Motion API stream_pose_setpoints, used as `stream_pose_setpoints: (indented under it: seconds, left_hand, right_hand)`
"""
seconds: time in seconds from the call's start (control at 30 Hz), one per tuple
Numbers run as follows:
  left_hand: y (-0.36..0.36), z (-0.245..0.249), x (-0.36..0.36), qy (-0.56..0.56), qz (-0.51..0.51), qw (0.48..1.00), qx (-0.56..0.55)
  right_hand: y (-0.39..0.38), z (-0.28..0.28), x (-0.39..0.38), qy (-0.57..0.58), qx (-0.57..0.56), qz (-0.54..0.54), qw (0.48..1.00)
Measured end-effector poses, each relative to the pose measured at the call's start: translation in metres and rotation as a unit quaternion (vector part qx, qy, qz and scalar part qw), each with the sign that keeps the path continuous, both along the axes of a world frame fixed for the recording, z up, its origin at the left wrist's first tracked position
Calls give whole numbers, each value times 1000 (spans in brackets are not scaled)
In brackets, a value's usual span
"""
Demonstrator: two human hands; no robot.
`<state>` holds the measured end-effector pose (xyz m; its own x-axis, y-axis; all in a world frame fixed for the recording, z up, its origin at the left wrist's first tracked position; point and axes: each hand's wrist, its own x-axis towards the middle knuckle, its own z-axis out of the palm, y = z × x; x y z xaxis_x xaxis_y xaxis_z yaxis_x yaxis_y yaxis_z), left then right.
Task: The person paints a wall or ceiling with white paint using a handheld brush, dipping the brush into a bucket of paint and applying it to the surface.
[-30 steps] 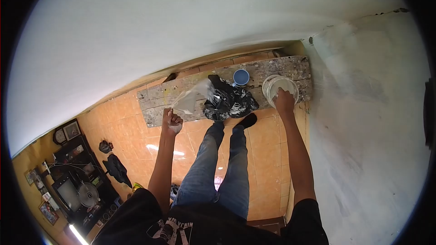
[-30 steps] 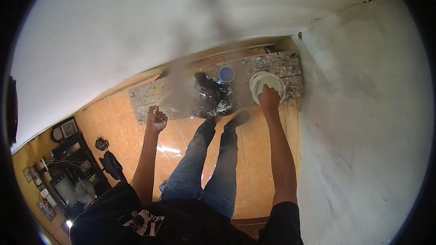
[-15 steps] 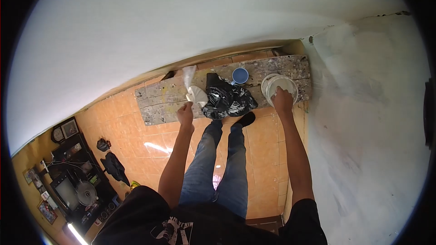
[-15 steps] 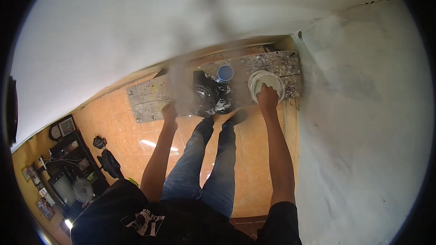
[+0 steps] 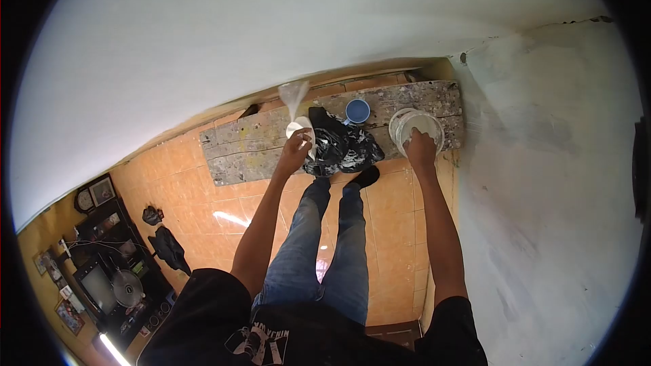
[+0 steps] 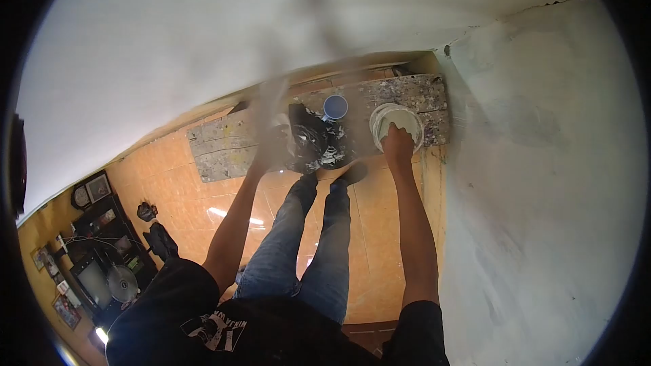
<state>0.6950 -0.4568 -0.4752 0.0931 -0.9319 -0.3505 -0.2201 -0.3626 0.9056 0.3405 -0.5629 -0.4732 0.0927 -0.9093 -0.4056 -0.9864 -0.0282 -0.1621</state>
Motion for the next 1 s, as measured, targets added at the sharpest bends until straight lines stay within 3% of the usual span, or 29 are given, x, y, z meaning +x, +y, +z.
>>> stream_pose_setpoints:
  seconds: [0.1,0.13,0.23,0.27,0.43,0.57,0.7,0.83,0.87,1.0]
  left_hand:
    - [-2,-6,23,20,-79,996,22]
    - [-9,4,27,-26,-92,995,41]
    - [-15,28,43,-40,-99,990,87]
    - [-16,29,47,-15,-101,994,50]
    - [-16,50,51,-26,-83,994,70]
    - [-9,29,45,-30,-142,988,51]
    - [0,-19,24,15,-114,990,84]
    - [-5,8,-19,-83,-46,994,54]
    - [-5,4,-22,-120,-58,991,-2]
    - [-4,-4,-41,-203,-55,977,-33]
  right_hand:
    - [3,0,-1,-5,-23,3,1000]
    - [-5,-5,-3,-5,-30,6,1000]
    - [0,-7,-3,-6,-12,18,1000]
    - [-3,-6,-4,-4,-2,17,1000]
    - [-5,-5,-4,5,19,6,1000]
    - [-4,-3,-3,8,12,5,1000]
    - [-4,-5,-3,6,9,5,1000]
    - [-6,-3,-1,12,10,10,1000]
    - [-5,-3,0,10,13,10,1000]
    - [-5,-7,-1,13,14,9,1000]
